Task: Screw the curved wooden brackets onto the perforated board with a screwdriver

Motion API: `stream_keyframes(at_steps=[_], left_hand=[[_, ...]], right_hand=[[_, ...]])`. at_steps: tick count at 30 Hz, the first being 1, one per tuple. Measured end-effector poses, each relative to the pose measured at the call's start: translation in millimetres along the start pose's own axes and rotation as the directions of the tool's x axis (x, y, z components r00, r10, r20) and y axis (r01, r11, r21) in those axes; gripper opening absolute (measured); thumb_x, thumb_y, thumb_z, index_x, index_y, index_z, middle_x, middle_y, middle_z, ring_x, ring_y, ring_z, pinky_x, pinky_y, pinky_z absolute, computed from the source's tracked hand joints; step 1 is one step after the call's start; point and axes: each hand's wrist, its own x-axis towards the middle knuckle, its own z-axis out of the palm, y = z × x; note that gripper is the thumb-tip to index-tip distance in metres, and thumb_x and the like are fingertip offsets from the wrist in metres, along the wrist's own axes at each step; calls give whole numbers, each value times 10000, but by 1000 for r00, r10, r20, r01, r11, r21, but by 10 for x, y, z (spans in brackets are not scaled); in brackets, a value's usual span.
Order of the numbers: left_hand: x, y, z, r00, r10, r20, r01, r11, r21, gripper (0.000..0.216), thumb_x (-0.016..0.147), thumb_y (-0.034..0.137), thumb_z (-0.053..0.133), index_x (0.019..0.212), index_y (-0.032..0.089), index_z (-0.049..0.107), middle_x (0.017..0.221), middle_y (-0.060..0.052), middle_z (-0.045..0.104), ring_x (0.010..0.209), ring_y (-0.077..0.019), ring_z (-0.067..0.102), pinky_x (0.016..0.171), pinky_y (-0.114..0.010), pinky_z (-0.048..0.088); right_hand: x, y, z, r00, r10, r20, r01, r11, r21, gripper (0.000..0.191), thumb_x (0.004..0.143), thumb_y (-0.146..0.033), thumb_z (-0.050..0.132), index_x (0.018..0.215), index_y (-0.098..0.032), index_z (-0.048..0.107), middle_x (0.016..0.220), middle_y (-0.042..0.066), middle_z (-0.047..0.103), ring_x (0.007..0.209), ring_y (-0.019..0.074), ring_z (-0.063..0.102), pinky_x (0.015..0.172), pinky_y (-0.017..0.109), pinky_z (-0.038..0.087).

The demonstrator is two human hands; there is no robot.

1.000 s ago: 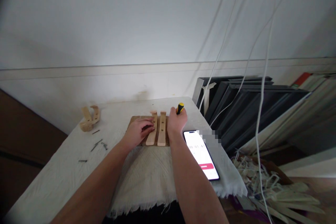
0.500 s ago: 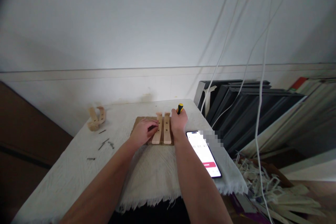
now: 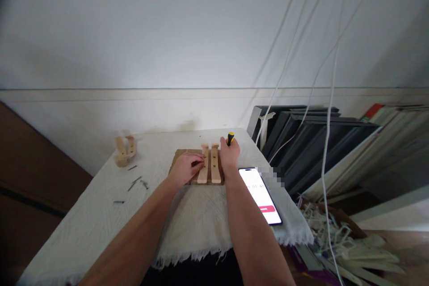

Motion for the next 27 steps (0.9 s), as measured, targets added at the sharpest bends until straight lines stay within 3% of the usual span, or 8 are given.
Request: stream_keyframes(at_steps=[5,9,12,16,19,22,27], left_hand=[[0,-2,-6,1000,-2,1,2,1000,11,132,836,192,607,851,190,738,1030,-66,741,1013,-199,671,961,-382,453],[4,10,-13,1000,-23,15,23,999,22,139,833,191,610,869,186,744,1047,-72,737,1032,-206,665,962,-382,449],[8,9,-12,999,-25,22,25,999,31,155,844,203,598,882,185,747,1052,-78,736,1030,-206,667,961,-381,451],[8,-3,-1,1000,-27,16,27,999,41,162,846,217,596,890,193,750,1052,-73,737,1026,-211,670,964,-386,457],[0,-2,5,1000,-25,4,25,999,32,159,844,219,598,894,201,748,1055,-69,736,1039,-207,666,968,-377,457],[-10,-1,9,999,-23,-28,24,1000,10,153,845,206,595,883,202,743,1040,-61,740,1026,-195,669,961,-362,462],[-20,-32,20,998,-34,-61,36,999,28,152,847,202,592,871,194,742,1031,-59,742,980,-204,675,919,-363,485]], right_hand=[[-15,-26,-26,999,23,22,-21,995,-101,303,796,-485,491,698,-205,553,695,37,635,651,180,542,609,282,378],[23,-73,-117,988,107,108,-61,929,-365,378,844,-457,401,843,-170,647,827,106,705,742,214,627,633,289,418],[42,-105,-190,976,149,159,-59,882,-468,390,848,-409,400,872,-142,684,862,150,717,789,242,657,670,306,435],[35,-148,-230,958,177,228,-29,845,-534,352,804,-372,490,836,-99,709,871,219,712,878,315,667,726,351,443],[27,-205,-246,957,174,231,-13,824,-566,410,834,-391,451,923,-79,701,951,252,699,957,350,651,758,380,439],[19,-271,-281,971,146,189,-15,827,-562,440,862,-418,402,972,-94,679,986,241,696,972,344,644,762,379,432],[-1,-329,-321,995,39,97,10,889,-458,386,857,-455,410,895,-149,642,933,189,703,902,305,640,716,348,410]])
